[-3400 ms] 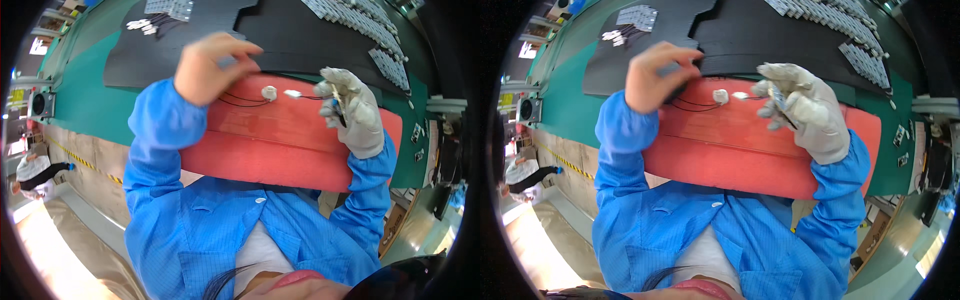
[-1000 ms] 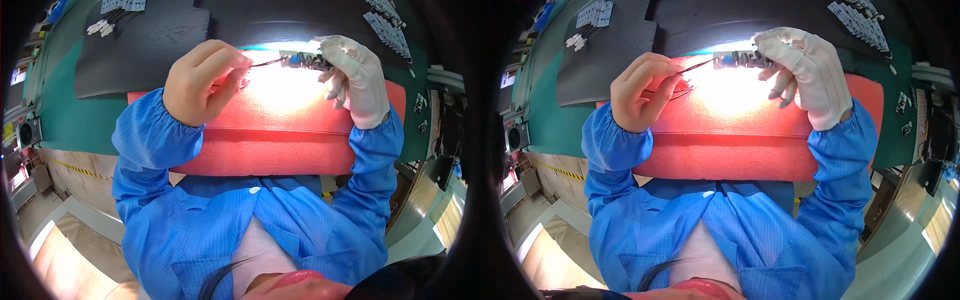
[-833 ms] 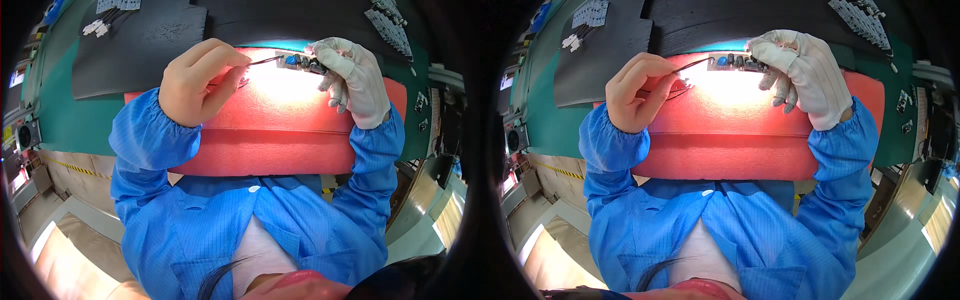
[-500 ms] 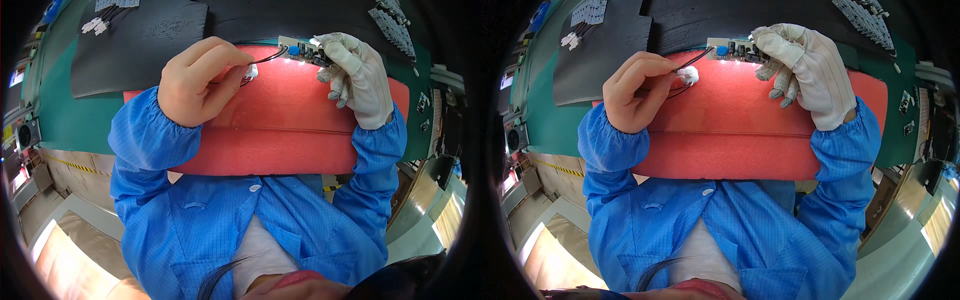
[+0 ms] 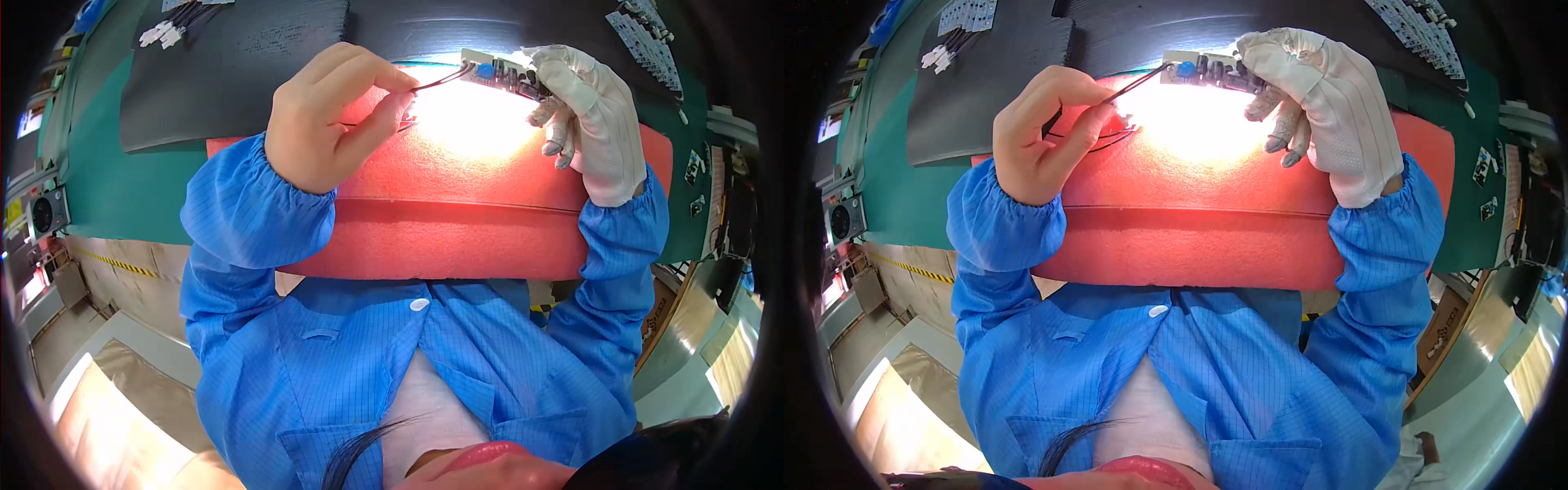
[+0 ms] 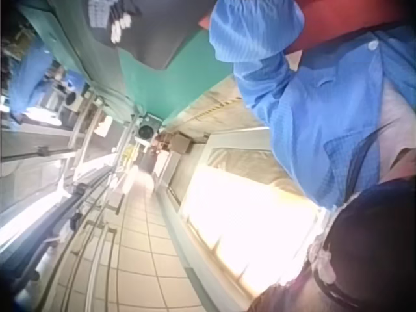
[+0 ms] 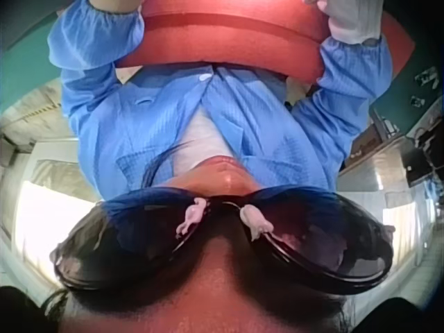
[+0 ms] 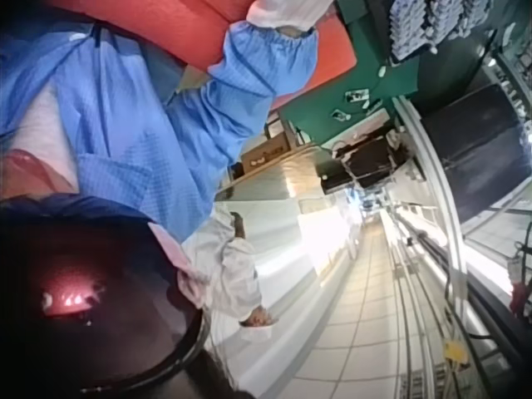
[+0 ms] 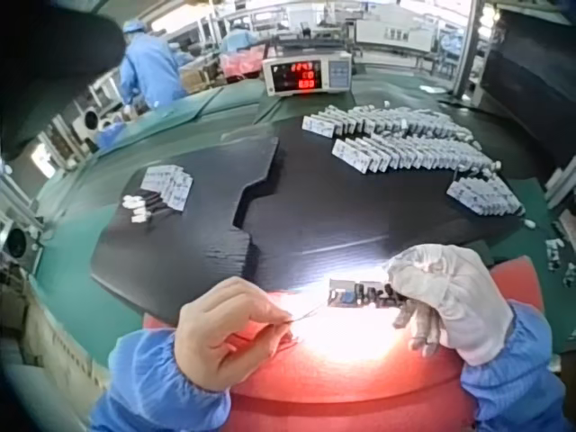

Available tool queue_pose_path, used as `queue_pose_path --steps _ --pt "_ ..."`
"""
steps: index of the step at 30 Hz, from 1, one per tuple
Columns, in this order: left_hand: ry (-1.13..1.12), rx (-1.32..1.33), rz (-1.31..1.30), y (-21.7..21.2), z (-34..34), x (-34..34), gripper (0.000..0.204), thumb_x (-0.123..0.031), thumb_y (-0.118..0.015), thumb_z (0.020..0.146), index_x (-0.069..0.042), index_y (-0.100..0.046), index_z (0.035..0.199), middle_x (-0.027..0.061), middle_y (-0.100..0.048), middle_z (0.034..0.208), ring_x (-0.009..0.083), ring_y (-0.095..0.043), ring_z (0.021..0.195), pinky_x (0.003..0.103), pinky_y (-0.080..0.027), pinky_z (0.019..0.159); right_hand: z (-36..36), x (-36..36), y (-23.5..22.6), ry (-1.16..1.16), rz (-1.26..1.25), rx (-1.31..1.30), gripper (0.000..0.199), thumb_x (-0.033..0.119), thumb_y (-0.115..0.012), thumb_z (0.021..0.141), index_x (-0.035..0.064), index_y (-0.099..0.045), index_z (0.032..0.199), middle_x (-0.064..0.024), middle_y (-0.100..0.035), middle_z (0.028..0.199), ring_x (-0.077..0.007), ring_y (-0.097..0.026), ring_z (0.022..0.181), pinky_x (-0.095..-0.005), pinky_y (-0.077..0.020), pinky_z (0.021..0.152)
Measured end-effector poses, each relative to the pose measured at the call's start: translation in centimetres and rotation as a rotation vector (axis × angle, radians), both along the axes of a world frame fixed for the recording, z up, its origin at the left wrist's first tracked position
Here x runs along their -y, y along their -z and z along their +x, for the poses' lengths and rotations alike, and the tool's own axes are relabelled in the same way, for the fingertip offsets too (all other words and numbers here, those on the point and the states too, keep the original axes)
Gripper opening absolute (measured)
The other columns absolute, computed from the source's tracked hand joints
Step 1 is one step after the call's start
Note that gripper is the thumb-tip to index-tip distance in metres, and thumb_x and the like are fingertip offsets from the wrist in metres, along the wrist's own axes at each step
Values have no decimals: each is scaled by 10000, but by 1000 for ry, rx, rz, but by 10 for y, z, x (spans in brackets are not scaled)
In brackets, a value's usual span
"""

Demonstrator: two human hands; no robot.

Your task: Testing the functionality of LED circuit boards by connecting them to a power source and observing the light output.

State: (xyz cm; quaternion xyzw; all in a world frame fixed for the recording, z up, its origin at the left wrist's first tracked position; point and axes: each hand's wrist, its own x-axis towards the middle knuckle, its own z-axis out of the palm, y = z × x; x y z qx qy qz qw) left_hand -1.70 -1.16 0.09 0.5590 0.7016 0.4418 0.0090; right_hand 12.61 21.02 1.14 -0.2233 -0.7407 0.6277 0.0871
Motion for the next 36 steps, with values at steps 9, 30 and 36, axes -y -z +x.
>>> queue_pose_path --steps 9,30,36 --pt "26 17 -39 1 0 -1 161 -42 -647 804 -25 -637 964 132 -623 888 286 -617 774 319 -515 669 -2 -2 0 -8 -26 4 392 318 -595 871 -10 -609 1086 -86 -635 640 -54 -521 387 -161 -419 346" --pt "31 123 -19 -4 11 -18 221 -40 -695 779 -1 -649 992 129 -633 911 228 -635 784 273 -500 686 9 -4 -3 89 -34 -88 388 250 -612 861 -44 -577 1111 -100 -593 614 -148 -600 504 -252 -510 503" --pt "129 675 205 -33 21 -14 86 6 -663 813 55 -664 883 90 -653 811 135 -601 697 229 -460 628 6 -4 -13 -72 143 -159 400 338 -531 892 5 -593 1105 -86 -619 676 -113 -562 504 -227 -446 502"
